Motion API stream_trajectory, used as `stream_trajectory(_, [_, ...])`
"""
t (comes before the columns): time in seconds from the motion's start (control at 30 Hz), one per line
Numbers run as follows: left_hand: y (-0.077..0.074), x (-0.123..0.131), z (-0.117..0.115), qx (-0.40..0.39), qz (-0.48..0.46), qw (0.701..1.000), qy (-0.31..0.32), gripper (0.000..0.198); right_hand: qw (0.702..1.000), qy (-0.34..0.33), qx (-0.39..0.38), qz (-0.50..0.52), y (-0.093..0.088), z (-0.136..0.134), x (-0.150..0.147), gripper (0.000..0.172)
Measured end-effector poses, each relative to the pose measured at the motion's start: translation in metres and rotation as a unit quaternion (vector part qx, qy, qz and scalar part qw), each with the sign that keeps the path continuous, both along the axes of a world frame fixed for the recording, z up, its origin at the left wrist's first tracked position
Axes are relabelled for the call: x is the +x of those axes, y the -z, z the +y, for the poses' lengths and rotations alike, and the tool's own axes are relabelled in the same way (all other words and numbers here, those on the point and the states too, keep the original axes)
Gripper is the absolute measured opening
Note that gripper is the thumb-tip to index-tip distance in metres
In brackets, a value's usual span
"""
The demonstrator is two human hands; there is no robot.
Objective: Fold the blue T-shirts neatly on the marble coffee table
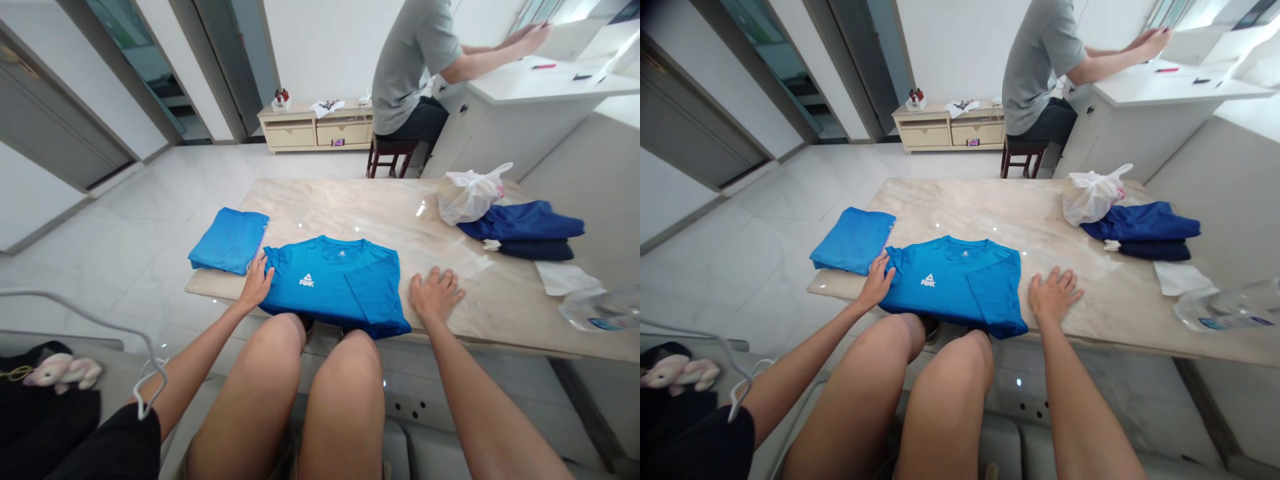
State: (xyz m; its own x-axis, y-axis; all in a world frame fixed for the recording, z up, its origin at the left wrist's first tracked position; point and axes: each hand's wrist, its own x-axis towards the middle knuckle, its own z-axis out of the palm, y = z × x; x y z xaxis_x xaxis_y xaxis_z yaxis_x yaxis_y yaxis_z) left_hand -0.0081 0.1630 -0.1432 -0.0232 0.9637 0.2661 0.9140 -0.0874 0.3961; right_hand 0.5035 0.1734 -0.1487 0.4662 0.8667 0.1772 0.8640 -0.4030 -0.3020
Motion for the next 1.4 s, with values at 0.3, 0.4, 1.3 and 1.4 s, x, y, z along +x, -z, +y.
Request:
stream_trajectory(0.3, [-0.071,0.054,-0.041,-0.005,0.048,0.976,0.21,0.056,1.0,0.003,-0.003,-0.001,0.002,0.001,0.002,0.072])
stream_trajectory(0.4, [-0.084,0.065,-0.054,-0.024,0.016,0.965,0.26,0.054,1.0,0.004,-0.001,0.002,0.003,0.001,0.003,0.072])
stream_trajectory(1.3, [-0.094,0.049,-0.039,-0.287,-0.13,0.903,0.293,0.041,1.0,0.015,-0.022,-0.01,0.004,0.003,0.006,0.073])
stream_trajectory(1.4, [-0.088,0.064,-0.018,-0.245,-0.144,0.913,0.292,0.047,1.0,0.007,-0.021,-0.01,0.005,0.003,0.006,0.073])
